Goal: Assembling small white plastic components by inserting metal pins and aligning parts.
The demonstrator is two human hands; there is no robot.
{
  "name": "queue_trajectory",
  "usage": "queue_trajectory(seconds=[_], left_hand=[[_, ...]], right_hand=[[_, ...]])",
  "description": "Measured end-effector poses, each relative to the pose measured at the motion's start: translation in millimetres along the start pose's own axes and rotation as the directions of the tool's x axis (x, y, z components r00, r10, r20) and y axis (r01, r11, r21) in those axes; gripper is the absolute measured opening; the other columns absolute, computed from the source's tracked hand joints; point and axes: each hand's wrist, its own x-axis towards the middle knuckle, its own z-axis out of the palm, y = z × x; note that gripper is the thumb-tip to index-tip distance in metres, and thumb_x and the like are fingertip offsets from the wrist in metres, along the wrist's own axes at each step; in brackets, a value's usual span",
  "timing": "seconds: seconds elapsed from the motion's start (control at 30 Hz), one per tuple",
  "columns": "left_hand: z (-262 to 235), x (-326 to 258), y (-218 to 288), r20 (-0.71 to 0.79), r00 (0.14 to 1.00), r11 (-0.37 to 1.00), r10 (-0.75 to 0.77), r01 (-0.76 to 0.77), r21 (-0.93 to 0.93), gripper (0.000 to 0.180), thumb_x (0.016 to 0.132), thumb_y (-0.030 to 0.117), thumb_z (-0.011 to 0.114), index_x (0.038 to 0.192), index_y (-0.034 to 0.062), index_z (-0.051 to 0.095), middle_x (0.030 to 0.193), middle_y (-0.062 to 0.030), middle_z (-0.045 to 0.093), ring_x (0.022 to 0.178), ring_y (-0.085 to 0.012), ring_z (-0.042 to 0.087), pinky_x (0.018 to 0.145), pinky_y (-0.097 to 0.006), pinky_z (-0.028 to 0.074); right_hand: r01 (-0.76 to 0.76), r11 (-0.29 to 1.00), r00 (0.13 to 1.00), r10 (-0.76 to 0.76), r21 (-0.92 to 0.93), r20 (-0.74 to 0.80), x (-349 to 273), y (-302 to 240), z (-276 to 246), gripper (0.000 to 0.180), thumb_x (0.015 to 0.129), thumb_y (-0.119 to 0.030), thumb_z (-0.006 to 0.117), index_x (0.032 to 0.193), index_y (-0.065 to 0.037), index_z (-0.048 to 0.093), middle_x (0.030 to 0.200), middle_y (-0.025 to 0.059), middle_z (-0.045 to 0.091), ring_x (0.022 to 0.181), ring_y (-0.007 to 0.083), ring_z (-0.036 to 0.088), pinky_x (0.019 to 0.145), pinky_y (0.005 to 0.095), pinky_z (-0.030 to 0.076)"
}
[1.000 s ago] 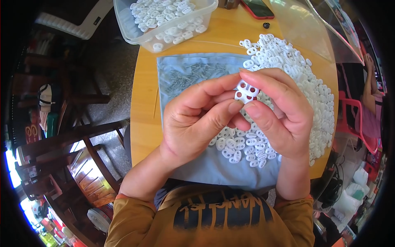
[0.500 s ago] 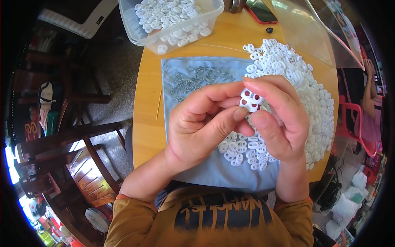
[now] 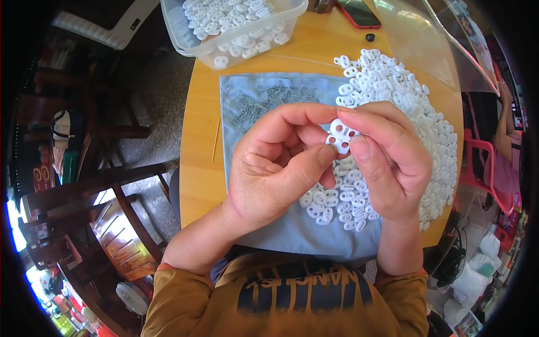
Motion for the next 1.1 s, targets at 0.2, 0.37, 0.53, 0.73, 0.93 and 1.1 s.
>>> queue_trajectory(seconds=[0.2,0.37,0.53,0.73,0.93,1.1], left_hand=[[1,0,3,-0.007,0.999,0.998,-0.051,0.051,0.022,0.028,0.080,-0.007,0.053,0.107,-0.0004,0.050,0.077,-0.0027,0.054,0.063,-0.0069,0.055,0.056,-0.019,0.047],[2,1,2,-0.004,0.999,0.999,-0.042,0.042,-0.005,0.028,0.080,-0.007,0.053,0.107,-0.0003,0.049,0.078,-0.0029,0.054,0.064,-0.0068,0.054,0.057,-0.019,0.047],[-1,0,0,-0.008,0.999,0.999,-0.045,0.045,-0.017,0.027,0.081,-0.006,0.053,0.107,-0.0005,0.049,0.078,-0.0027,0.054,0.064,-0.0071,0.055,0.058,-0.019,0.047],[0,0,2,0.011,0.998,0.998,-0.055,0.055,-0.018,0.027,0.081,-0.005,0.054,0.108,-0.0011,0.049,0.080,-0.0034,0.056,0.065,-0.0076,0.056,0.059,-0.019,0.047],[1,-1,1,0.031,0.999,0.997,-0.042,0.044,-0.056,0.030,0.083,-0.005,0.052,0.112,-0.0018,0.049,0.087,-0.0072,0.060,0.069,-0.0095,0.058,0.062,-0.020,0.049],[-1,-2,-1,0.065,0.998,0.998,-0.002,0.006,-0.061,0.035,0.084,-0.005,0.052,0.118,-0.0020,0.047,0.089,-0.0089,0.060,0.070,-0.0109,0.059,0.065,-0.021,0.050]], right_hand=[[-0.119,0.993,0.992,0.117,0.027,0.046,-2,-6,-3,0.020,0.084,-0.001,0.052,0.101,0.004,0.059,0.093,0.0110,0.056,0.073,0.0100,0.052,0.064,0.0199,0.042],[-0.079,0.997,0.995,0.080,-0.005,0.055,-2,-4,-4,0.020,0.083,0.000,0.052,0.101,0.004,0.059,0.093,0.0111,0.056,0.073,0.0096,0.052,0.064,0.0194,0.042],[-0.071,0.997,0.997,0.071,-0.005,0.042,-3,-4,-1,0.020,0.082,0.002,0.053,0.101,0.004,0.058,0.091,0.0114,0.056,0.074,0.0102,0.052,0.064,0.0199,0.043],[-0.019,1.000,0.998,0.020,-0.021,0.062,-3,0,-3,0.019,0.082,0.002,0.053,0.100,0.004,0.057,0.092,0.0123,0.055,0.073,0.0109,0.052,0.063,0.0198,0.043],[-0.015,0.998,0.991,0.006,0.067,0.130,-2,2,-8,0.028,0.077,0.001,0.058,0.105,0.005,0.054,0.096,0.0124,0.054,0.083,0.0150,0.052,0.074,0.0251,0.042],[-0.056,0.994,0.988,0.041,0.097,0.149,-1,2,-9,0.032,0.076,-0.002,0.062,0.107,0.005,0.053,0.099,0.0131,0.053,0.089,0.0170,0.051,0.079,0.0268,0.040]])
